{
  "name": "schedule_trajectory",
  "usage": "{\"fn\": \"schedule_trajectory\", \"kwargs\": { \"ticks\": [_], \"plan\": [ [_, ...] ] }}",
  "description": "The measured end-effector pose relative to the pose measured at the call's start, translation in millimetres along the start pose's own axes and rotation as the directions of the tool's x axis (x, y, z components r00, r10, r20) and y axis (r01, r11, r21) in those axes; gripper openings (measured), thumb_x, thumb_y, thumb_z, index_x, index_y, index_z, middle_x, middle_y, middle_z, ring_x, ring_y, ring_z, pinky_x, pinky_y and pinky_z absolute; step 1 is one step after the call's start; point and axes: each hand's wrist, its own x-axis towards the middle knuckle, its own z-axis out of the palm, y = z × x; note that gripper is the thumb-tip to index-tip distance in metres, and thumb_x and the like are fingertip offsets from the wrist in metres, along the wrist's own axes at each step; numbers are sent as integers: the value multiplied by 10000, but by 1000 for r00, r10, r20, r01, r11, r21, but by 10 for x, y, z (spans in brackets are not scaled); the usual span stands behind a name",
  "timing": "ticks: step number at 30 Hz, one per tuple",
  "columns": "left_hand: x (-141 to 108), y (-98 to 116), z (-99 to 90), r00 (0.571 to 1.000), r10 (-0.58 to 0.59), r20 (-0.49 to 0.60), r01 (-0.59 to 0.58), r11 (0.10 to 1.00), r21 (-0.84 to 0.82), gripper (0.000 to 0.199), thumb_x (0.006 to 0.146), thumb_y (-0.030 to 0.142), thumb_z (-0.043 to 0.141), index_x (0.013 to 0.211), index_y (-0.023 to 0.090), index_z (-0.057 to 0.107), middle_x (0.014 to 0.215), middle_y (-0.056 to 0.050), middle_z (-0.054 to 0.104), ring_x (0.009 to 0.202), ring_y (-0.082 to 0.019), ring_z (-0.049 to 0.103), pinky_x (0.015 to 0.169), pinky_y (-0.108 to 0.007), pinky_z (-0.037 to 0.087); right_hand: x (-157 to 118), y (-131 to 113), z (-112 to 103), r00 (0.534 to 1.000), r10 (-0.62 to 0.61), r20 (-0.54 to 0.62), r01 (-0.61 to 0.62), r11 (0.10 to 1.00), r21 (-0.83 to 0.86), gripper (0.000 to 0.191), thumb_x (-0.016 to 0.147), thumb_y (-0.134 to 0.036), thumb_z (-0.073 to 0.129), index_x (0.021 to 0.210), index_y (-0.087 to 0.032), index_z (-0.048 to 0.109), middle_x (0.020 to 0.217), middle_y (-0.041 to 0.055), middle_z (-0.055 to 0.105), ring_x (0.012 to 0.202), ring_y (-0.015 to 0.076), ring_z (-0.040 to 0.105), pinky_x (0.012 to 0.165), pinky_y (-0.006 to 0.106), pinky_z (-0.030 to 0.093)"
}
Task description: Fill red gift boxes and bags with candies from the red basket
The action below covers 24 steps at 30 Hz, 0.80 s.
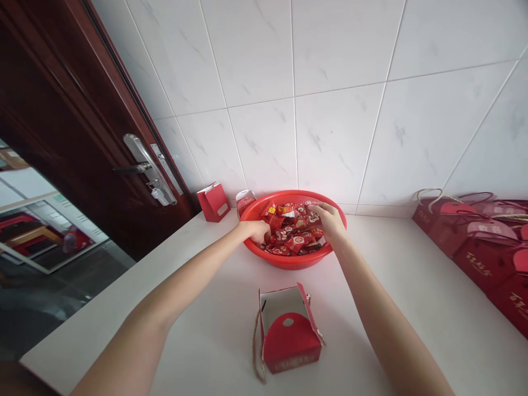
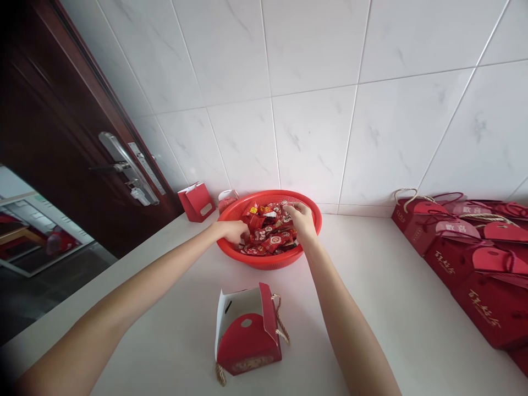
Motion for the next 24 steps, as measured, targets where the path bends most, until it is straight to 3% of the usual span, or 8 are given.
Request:
{"fn": "schedule_trajectory", "kwargs": {
  "ticks": [3, 9, 14, 19, 22, 24],
  "plan": [
    [4, 20, 12, 999, 2, -52, -2, 1000, -4, 243, 654, 138, 731, 887, 168, 793, 968, -99, 767, 889, -270, 664, 790, -296, 510, -7, -4, 5, 1000, 1, 5, -1, 1000, 1, 155, 652, -292, 751, 749, -196, 678, 790, 27, 691, 676, 171, 628, 540, 262, 535],
    [4, -18, -115, 996, 15, -84, -20, 998, -56, 264, 822, 223, 593, 1014, 223, 774, 1024, -58, 774, 929, -226, 674, 796, -253, 489, 1, -2, 0, 1000, 5, 4, -5, 1000, -6, 146, 661, -290, 754, 745, -197, 679, 797, 27, 695, 683, 175, 635, 544, 270, 531],
    [-9, 11, -150, 995, 18, -103, -23, 998, -52, 274, 833, 179, 548, 1003, 185, 763, 1039, -95, 758, 912, -248, 674, 799, -286, 479, 9, 3, 1, 1000, 3, -4, -3, 1000, -7, 152, 652, -283, 757, 754, -199, 681, 799, 22, 683, 692, 169, 619, 527, 259, 522],
    [-95, 146, -149, 979, 70, -191, -78, 996, -34, 293, 784, 170, 615, 1051, 164, 735, 1121, -128, 719, 1036, -288, 647, 844, -308, 474, 7, 6, 6, 1000, 2, 0, -2, 1000, -3, 157, 646, -292, 761, 734, -195, 676, 771, 22, 674, 683, 170, 620, 517, 257, 528],
    [-138, 310, -127, 989, 143, -32, -145, 987, -73, 234, 784, 335, 699, 969, 201, 749, 955, -64, 746, 882, -245, 672, 772, -287, 481, 8, 13, 2, 1000, -1, 4, 1, 1000, -2, 176, 639, -300, 767, 749, -195, 680, 796, 24, 686, 674, 171, 625, 534, 272, 539],
    [-158, 439, -95, 980, 161, 114, -155, 986, -58, 344, 722, 400, 761, 1013, 216, 746, 864, -46, 740, 793, -243, 663, 701, -290, 471, 10, 19, -3, 1000, -4, 7, 4, 1000, 0, 185, 638, -302, 766, 764, -194, 682, 812, 24, 687, 666, 166, 624, 542, 273, 541]
  ]
}}
